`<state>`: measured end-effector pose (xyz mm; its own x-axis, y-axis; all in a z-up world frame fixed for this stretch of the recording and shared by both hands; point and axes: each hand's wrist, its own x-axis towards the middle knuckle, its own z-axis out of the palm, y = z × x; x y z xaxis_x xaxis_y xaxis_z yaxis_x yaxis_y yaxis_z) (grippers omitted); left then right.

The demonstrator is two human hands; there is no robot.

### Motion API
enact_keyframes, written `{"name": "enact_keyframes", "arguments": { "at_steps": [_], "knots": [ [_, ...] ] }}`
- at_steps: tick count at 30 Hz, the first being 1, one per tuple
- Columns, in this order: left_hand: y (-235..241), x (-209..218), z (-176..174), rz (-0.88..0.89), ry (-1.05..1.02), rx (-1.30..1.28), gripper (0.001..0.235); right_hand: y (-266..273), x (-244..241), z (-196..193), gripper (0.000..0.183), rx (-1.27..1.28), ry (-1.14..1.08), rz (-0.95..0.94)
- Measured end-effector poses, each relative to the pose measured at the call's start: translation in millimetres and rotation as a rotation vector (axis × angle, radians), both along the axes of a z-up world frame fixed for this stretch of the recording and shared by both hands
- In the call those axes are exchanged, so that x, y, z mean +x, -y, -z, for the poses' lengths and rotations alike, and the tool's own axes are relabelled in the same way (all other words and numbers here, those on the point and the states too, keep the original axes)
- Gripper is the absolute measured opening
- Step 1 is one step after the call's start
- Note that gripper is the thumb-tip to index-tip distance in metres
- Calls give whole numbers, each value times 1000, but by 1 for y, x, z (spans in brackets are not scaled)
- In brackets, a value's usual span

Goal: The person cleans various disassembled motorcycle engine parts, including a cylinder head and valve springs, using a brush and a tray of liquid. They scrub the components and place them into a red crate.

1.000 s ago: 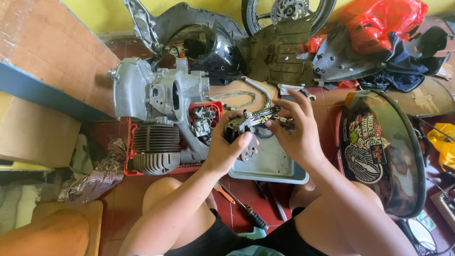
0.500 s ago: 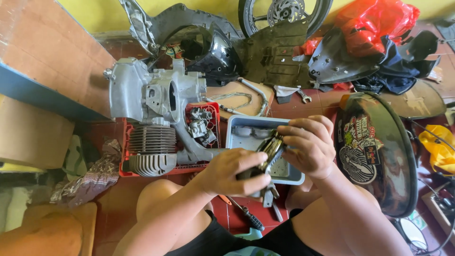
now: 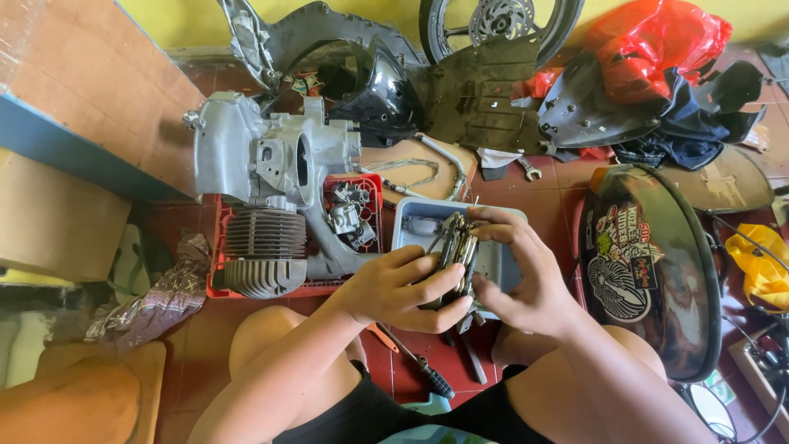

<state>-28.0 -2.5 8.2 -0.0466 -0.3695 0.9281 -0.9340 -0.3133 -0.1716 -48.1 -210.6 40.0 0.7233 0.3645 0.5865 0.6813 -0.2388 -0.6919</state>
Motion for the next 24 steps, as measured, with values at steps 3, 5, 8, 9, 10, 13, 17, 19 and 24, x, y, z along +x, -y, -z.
{"name": "enact_keyframes", "arguments": {
  "at_steps": [3, 5, 8, 9, 10, 13, 17, 19, 24],
  "knots": [
    [1, -3, -3, -8, -3, 39, 17, 10, -1, 11, 33, 139, -252, -114],
    [3, -3, 1, -3, -28, 56, 15, 12, 1, 14, 31, 132, -284, -95],
    [4, 0, 11, -7, -59, 78, 11, 13, 2, 13, 27, 148, -364, -73],
    [5, 2, 15, -14, -64, 84, 11, 13, 3, 11, 25, 173, -411, -68],
    [4, 4, 18, -15, -63, 85, 11, 13, 3, 16, 25, 174, -410, -69],
    [3, 7, 31, 4, -113, 91, 10, 12, 2, 24, 26, 311, -501, -74],
    [1, 3, 38, 43, -306, 114, 21, 9, 3, 24, 22, 362, -504, -65],
    [1, 1, 36, 58, -381, 124, 27, 7, 2, 22, 21, 384, -501, -60],
    [5, -9, 25, 195, -773, 153, 42, 2, 1, 18, 17, 272, -431, 66]
  ]
}}
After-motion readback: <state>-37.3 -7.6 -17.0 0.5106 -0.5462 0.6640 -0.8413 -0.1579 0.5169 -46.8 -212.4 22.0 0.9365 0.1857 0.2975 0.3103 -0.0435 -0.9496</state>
